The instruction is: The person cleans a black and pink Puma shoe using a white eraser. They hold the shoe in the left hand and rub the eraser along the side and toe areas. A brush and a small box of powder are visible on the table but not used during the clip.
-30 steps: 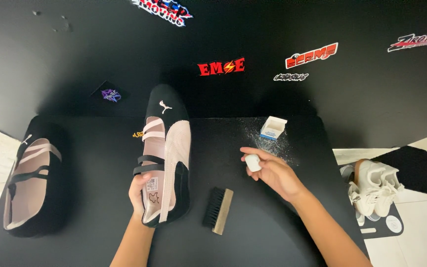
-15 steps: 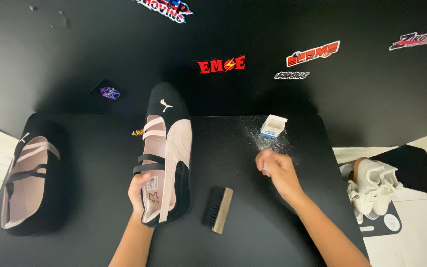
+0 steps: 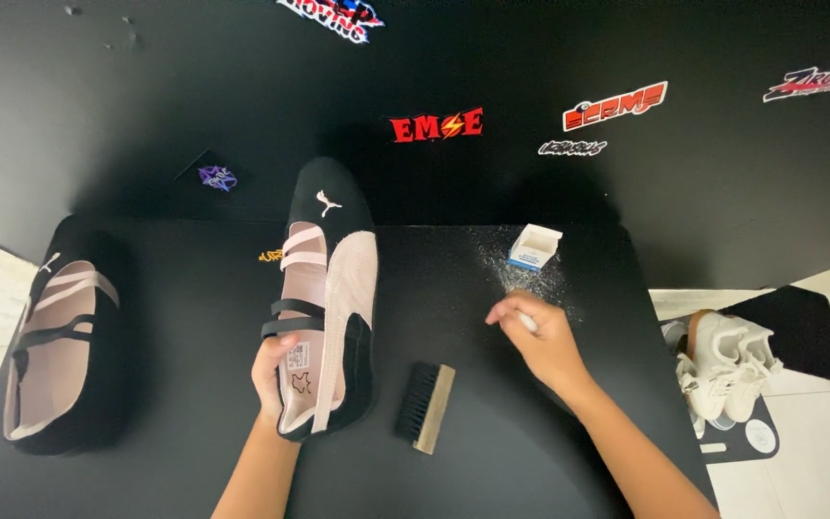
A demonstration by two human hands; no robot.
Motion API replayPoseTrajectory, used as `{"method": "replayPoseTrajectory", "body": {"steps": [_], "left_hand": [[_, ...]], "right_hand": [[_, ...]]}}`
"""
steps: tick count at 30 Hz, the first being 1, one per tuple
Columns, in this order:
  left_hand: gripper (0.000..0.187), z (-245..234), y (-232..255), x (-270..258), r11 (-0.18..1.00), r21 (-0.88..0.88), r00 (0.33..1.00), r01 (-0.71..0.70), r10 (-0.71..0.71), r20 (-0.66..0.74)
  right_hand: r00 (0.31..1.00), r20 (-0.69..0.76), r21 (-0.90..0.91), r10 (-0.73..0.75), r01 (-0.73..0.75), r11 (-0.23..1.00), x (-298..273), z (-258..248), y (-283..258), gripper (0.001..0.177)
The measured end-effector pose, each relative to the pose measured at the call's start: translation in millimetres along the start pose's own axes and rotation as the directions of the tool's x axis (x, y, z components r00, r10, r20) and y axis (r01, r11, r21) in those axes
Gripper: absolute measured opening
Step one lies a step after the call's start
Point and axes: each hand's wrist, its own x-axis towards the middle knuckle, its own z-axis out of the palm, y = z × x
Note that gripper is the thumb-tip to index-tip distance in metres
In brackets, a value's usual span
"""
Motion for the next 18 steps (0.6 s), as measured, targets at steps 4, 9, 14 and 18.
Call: {"method": "replayPoseTrajectory", "body": {"steps": [4,9,14,18], "left_hand": [[0.025,28.0,22.7,15.8,0.608,-0.654,0.703,0.45,-0.693,-0.161],[0.032,29.8,21.1,13.9,0.703,-0.572,0.732,0.422,-0.637,-0.243],[0.032,39.8,27.9,20.0,0.616,-0.648,0.74,0.448,-0.663,-0.118],[0.027,16.6,12.5,8.0,0.522,-0.699,0.737,0.489,-0.676,0.011]], "right_hand": [[0.991,-0.107,-0.103,-0.074,0.062,0.993,-2.1,5.9,-6.5,0.012],[0.998,-0.049,-0.153,0.03,-0.038,0.988,-3.7,3.3,-7.9,0.047],[0.995,0.049,0.528,0.09,-0.102,0.843,2.8,-2.5,12.6,0.036],[0.99,0.132,0.645,0.046,-0.121,0.754,1.9,-8.4,-17.0,0.046]]}}
